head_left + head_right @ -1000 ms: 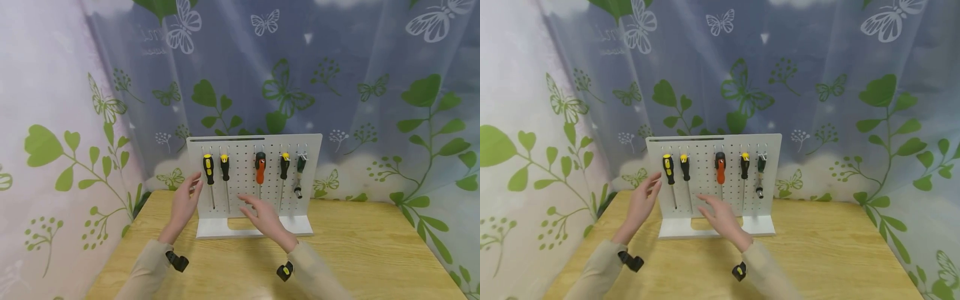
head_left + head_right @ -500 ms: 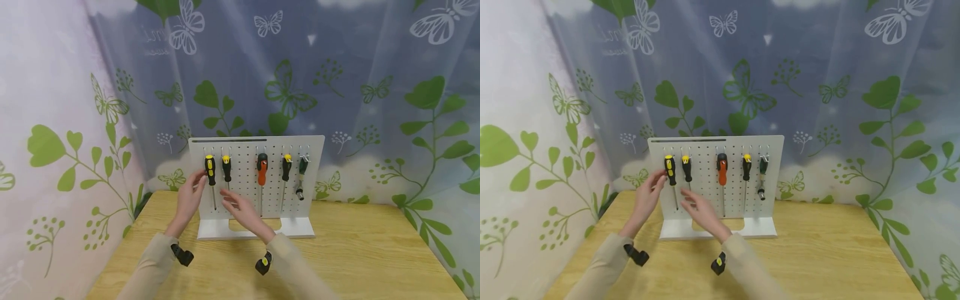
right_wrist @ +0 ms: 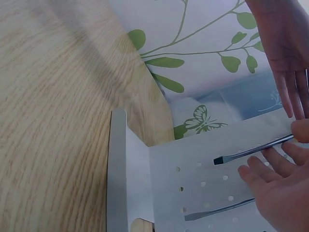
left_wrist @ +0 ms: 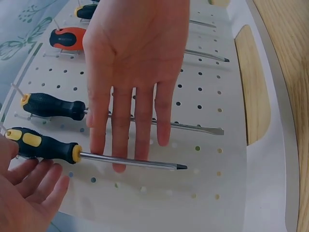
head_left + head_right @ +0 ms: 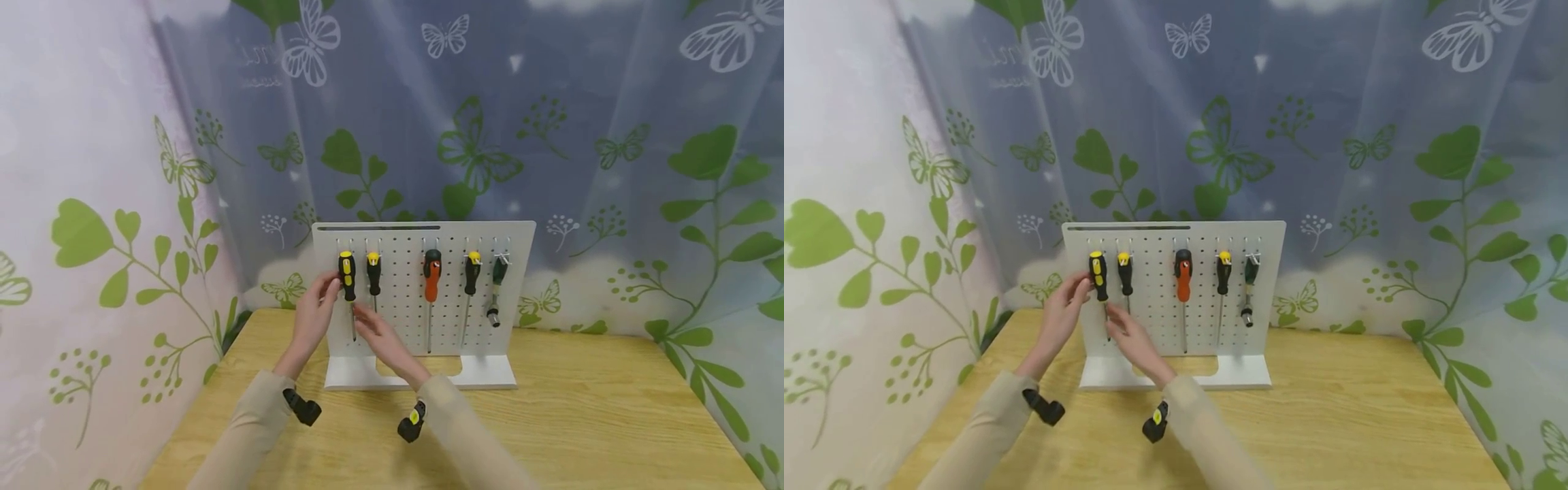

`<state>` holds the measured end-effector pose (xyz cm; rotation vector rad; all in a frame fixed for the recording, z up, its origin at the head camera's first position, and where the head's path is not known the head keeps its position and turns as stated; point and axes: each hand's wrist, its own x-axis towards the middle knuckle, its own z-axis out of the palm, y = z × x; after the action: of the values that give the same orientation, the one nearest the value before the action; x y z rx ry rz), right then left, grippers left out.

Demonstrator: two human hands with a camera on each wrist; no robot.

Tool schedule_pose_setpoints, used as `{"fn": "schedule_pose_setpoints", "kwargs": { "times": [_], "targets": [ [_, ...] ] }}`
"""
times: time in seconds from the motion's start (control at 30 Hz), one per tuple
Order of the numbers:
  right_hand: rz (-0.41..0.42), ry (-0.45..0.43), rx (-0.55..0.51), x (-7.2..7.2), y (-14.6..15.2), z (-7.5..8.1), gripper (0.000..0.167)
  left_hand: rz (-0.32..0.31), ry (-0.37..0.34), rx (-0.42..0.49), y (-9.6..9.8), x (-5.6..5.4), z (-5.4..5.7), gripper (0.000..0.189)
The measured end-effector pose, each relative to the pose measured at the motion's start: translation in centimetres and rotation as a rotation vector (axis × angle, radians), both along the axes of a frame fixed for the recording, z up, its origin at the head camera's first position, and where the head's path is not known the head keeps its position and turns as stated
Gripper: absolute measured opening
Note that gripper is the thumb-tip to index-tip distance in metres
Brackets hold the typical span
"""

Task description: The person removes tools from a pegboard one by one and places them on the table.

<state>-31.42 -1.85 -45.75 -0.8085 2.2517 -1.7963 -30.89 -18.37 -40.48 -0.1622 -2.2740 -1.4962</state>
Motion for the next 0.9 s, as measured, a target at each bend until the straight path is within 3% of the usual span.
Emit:
{"fn": "schedule_pose_setpoints", "kwargs": {
  "times": [0.27, 0.47, 0.67, 0.9],
  "targets": [
    [-0.007, 0.009, -0.096, 0.1, 0.0, -0.5, 0.046, -0.018, 0.003, 0.059, 0.2, -0.3, 0.2, 0.040],
    [-0.121, -0.028, -0.212, 0.6, -0.6, -0.4, 0.038, -0.058, -0.008, 0.197, 0.4, -0.8, 0.4, 0.043],
    [-0.219, -0.014, -0.188, 0.8, -1.1, -0.2, 0.033, -0.066, -0.020, 0.239, 0.7, -1.0, 0.6, 0.043],
    [-0.246, -0.028, -0.206, 0.5, -1.4, -0.4, 0.034, -0.064, -0.025, 0.262, 0.8, -0.9, 0.8, 0.044]
  ]
}}
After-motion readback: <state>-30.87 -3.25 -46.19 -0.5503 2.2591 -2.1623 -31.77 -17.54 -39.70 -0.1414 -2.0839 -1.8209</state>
